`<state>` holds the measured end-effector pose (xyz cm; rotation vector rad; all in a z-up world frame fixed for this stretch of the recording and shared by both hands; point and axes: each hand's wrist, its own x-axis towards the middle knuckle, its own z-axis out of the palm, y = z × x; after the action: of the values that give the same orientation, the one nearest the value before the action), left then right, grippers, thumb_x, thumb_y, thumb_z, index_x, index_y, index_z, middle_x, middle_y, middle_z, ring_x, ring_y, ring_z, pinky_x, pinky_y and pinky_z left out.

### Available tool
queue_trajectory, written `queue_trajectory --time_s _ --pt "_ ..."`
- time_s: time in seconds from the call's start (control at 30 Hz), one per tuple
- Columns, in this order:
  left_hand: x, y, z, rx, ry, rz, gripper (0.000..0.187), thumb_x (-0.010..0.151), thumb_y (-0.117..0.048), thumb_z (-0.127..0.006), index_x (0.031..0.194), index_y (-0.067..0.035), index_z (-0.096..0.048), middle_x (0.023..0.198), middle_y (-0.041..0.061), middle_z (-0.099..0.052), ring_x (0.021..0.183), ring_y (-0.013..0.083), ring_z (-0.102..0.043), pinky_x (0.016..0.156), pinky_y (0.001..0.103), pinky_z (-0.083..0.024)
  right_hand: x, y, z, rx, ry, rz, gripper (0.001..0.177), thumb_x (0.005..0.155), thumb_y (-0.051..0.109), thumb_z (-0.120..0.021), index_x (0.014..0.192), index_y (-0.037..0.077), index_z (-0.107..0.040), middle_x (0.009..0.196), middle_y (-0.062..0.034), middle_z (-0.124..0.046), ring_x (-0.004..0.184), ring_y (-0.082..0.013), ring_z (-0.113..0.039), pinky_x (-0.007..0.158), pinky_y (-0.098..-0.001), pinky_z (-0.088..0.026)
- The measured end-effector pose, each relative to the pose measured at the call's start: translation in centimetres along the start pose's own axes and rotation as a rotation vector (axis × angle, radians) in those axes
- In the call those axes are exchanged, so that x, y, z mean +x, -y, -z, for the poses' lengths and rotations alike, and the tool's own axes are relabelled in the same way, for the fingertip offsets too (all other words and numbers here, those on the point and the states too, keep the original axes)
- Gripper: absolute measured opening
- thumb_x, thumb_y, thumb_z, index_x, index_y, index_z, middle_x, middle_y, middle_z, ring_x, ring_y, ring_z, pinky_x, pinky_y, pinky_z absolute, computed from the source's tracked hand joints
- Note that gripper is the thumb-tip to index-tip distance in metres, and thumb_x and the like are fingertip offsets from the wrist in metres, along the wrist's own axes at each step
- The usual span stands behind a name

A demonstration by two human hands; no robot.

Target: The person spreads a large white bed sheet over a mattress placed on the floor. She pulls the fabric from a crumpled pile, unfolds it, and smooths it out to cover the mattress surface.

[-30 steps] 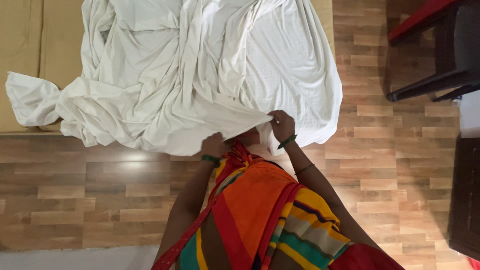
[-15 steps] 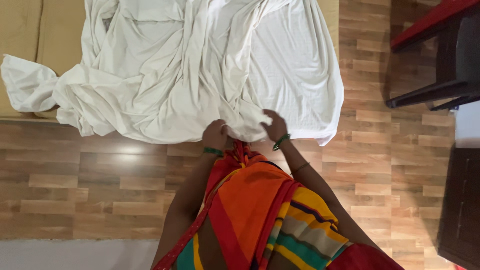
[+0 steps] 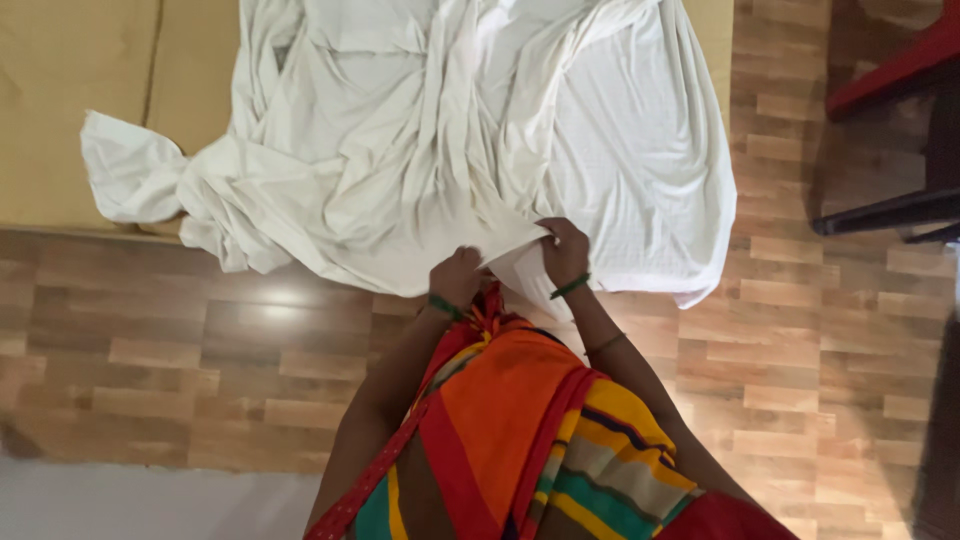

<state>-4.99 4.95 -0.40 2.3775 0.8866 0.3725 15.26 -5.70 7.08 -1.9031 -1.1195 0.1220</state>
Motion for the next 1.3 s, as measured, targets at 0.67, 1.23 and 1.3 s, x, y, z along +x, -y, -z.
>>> queue_trajectory --time_s 0.67,1.23,1.3 --pt "0.4 5.5 10.5 -0.246 -0.271 -0.089 0.015 0.094 -0.019 -0.063 0.103 -0.007 -0.068 0.100 0.017 -0.071 0.088 0.0391 -0.068 0.075 0.047 -0.054 -1.3 2.2 -11.4 -0.180 0.646 -0.057 0.097 0.075 0.009 -0.080 0.160 0.008 -0.033 0.161 -0.0181 -0.037 0.149 -0.0356 -0.032 0.122 -0.0464 -0.028" --pt "-2.1 16.5 5.1 -0.068 -0.210 0.098 0.033 0.077 -0.009 -0.072 0.109 -0.005 -0.064 0.109 0.022 -0.068 0.086 0.0448 -0.065 0.071 0.053 -0.052 4.0 0.7 -6.4 0.158 -0.118 -0.161 0.016 0.094 0.001 -0.066 0.110 0.000 -0.070 0.087 -0.0075 -0.072 0.078 -0.0161 -0.068 0.075 -0.0303 -0.053" --pt "-3.0 18.7 5.5 -0.066 -0.278 0.206 0.029 0.084 -0.010 -0.068 0.112 -0.008 -0.065 0.106 0.018 -0.070 0.095 0.0401 -0.067 0.082 0.050 -0.054 5.0 -3.1 -4.9 0.316 -0.265 -0.321 0.009 0.104 0.003 -0.064 0.108 0.001 -0.072 0.085 -0.0049 -0.067 0.077 -0.0137 -0.057 0.072 -0.0289 -0.048"
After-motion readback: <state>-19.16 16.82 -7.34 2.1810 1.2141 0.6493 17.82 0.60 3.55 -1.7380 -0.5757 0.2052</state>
